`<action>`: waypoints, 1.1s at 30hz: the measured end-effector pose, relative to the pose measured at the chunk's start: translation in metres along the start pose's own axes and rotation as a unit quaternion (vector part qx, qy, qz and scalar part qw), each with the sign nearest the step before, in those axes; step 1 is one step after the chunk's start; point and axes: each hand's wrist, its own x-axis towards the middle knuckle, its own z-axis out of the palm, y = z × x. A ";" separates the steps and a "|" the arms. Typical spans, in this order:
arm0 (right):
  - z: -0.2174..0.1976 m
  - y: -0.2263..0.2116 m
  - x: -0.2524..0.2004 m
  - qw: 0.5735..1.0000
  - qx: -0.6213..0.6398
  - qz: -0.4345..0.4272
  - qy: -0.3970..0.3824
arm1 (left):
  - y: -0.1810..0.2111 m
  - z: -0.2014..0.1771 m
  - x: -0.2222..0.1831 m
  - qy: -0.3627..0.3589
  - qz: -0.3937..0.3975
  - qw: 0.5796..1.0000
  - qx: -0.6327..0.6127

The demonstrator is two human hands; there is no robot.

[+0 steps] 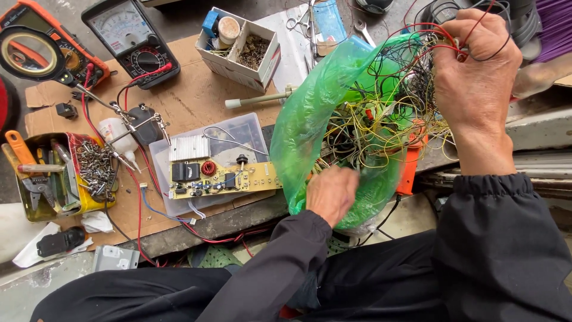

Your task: Sorting through a bag of tangled wires and inspecting them for continuity testing in an electronics repair context.

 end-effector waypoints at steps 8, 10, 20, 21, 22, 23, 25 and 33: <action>-0.005 -0.005 0.001 1.000 -0.017 0.019 -0.004 | -0.014 0.020 0.041 -0.028 -0.222 0.974 -0.032; -0.006 -0.003 0.000 1.000 -0.021 0.019 -0.008 | -0.007 0.011 0.046 -0.054 -0.261 0.962 -0.057; -0.006 0.000 0.001 1.000 -0.019 0.014 0.003 | -0.006 -0.003 0.038 0.004 -0.242 0.958 -0.152; -0.008 0.000 0.001 1.000 -0.021 0.016 0.004 | -0.004 -0.020 0.032 0.002 -0.240 0.959 -0.152; -0.009 0.000 0.001 1.000 -0.017 0.017 0.006 | -0.003 -0.038 0.027 0.042 -0.201 0.965 -0.161; -0.010 -0.001 0.001 1.000 -0.014 0.019 0.007 | -0.002 -0.056 0.021 0.081 -0.161 0.969 -0.169; -0.007 -0.002 0.001 1.000 -0.020 0.020 0.013 | 0.002 -0.085 0.012 0.101 -0.197 0.959 -0.180; -0.005 -0.013 0.006 0.999 0.006 0.045 0.013 | -0.021 -0.118 -0.002 0.089 -0.373 0.747 -0.542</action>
